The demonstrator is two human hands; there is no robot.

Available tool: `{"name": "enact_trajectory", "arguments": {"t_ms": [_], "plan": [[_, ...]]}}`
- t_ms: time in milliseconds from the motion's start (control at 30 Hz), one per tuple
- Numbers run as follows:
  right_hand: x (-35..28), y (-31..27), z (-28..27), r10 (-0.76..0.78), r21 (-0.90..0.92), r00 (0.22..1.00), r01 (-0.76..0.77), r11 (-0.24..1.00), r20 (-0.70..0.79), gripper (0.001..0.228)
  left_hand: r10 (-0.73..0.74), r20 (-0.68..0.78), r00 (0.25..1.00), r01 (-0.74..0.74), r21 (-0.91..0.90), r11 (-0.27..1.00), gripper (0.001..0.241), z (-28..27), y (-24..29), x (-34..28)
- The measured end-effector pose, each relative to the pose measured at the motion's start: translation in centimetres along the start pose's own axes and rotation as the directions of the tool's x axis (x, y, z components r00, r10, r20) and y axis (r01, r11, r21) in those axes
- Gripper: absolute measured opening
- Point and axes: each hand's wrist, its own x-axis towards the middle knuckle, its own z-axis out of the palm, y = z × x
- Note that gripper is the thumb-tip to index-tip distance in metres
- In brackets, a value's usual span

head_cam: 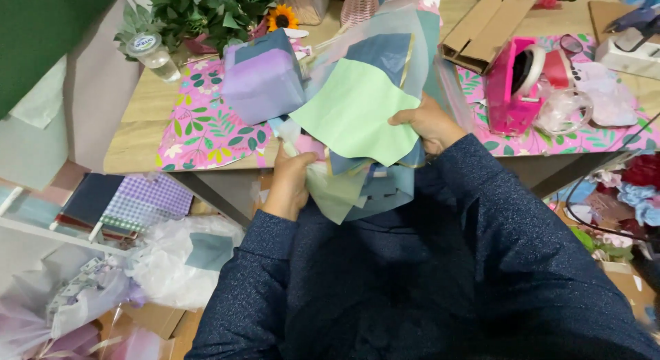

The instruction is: The person wraps a small bouquet of artificial flowers in brown paper and then wraps a small box in purple and blue paper. They use tape to secure the wrapping paper and add a sticker to the finished package.

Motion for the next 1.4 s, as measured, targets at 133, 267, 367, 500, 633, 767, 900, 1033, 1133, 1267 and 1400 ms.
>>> {"name": "enact_trajectory", "arguments": {"t_ms": [133,267,367,500,633,767,900,1033,1133,1267,1400], "plan": [[0.7,-1.9,-3.5,-0.043,-0.065,0.999,0.041,0.997,-0.033,0.075,-0.04,0.055,0.998,0.042,-0.024,0.999,0.08,3.9,-3.5,2.8],[1.6,-2.9,-8.1,-0.153,-0.571,0.979,0.049,0.819,-0.135,0.107,-0.064,0.084,0.994,0.061,0.031,0.998,0.083,6.9,-4.3,4.5],[-0.8,-5.1,-7.3,-0.253,-0.865,0.954,-0.015,0.501,-0.163,0.127,-0.154,0.013,0.988,0.153,0.059,0.987,0.091,8.6,-2.2,4.5],[-1.6,-5.2,-5.5,-0.476,-0.981,0.865,0.191,0.023,0.157,0.098,-0.182,-0.067,0.981,0.189,0.121,0.974,0.059,9.8,0.2,3.3],[-1.3,-4.0,-2.2,-0.118,-0.948,0.951,0.299,0.106,0.286,0.088,-0.137,-0.096,0.986,0.152,0.169,0.974,0.076,9.8,-1.2,4.5],[1.3,1.1,-1.7,-0.026,-0.971,0.97,0.24,-0.014,0.24,0.083,0.0,-0.004,1.0,0.001,0.261,0.965,0.096,9.1,-0.5,3.4],[2.0,1.6,-1.6,-0.001,-0.967,0.967,0.255,-0.026,0.255,0.085,0.017,0.047,0.999,-0.027,0.218,0.976,0.096,8.3,1.2,1.5],[1.9,1.4,-1.6,0.001,-0.966,0.968,0.251,-0.06,0.252,0.082,0.025,0.04,0.999,-0.034,0.246,0.969,0.093,7.1,0.5,0.6],[1.9,1.4,-1.6,0.001,-0.966,0.967,0.254,-0.05,0.255,0.082,0.054,0.034,0.998,-0.061,0.225,0.972,0.093,6.1,0.4,-0.1],[1.6,1.5,-1.5,-0.036,-0.966,0.966,0.256,-0.036,0.257,0.083,0.307,-0.066,0.95,-0.255,0.406,0.878,0.096,2.7,-2.3,2.8],[1.4,1.1,-1.6,-0.156,-0.961,0.949,0.275,-0.016,0.275,0.086,0.58,-0.087,0.81,-0.389,0.661,0.642,0.104,1.5,-0.1,6.3]]}}
